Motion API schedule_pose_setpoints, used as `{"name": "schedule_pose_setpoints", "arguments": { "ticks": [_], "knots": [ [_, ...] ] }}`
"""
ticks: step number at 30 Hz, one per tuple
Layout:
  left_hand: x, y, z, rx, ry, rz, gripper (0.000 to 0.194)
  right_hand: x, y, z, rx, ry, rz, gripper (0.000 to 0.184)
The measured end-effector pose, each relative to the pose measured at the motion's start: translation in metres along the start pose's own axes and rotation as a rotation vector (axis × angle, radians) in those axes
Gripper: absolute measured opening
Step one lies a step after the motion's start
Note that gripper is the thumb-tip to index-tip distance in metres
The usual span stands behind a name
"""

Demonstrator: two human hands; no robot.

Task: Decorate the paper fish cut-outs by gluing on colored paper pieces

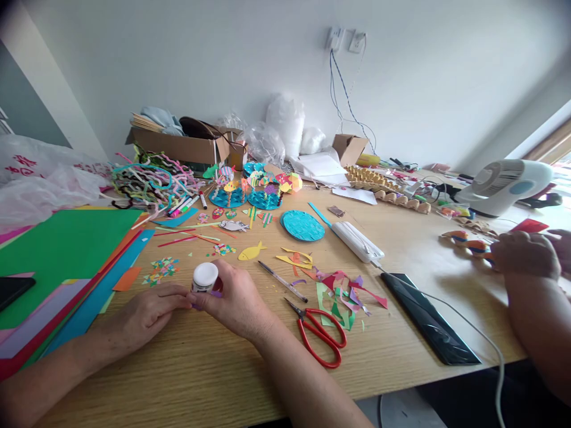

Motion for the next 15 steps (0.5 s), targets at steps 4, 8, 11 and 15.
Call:
{"name": "schedule_pose_setpoints", "arguments": {
  "ticks": [4,8,11,15],
  "knots": [
    [0.0,-0.001,0.0,0.0,0.006,0.002,0.045,0.0,0.0,-0.001,0.006,-0.013,0.02,0.021],
    [0.0,-0.001,0.001,-0.011,0.021,0.009,0.045,0.0,0.002,0.0,0.009,0.003,0.02,0.022],
    [0.0,-0.002,0.002,-0.006,0.033,0.014,0.042,-0.002,0.002,-0.001,-0.008,0.013,0.001,0.021],
    [0.0,-0.003,0.002,-0.005,0.047,0.038,0.04,-0.01,-0.002,-0.002,-0.004,-0.042,-0.095,0.019]
  ]
}}
Point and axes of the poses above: each hand's wrist, its own z-axis towards the middle knuckle, its own x-axis out of the palm, y = z × x, the point moved 4 cm from there along z, towards the middle knuckle, and after that the axes turned 4 degrees about -x, right-handed, at the moved point
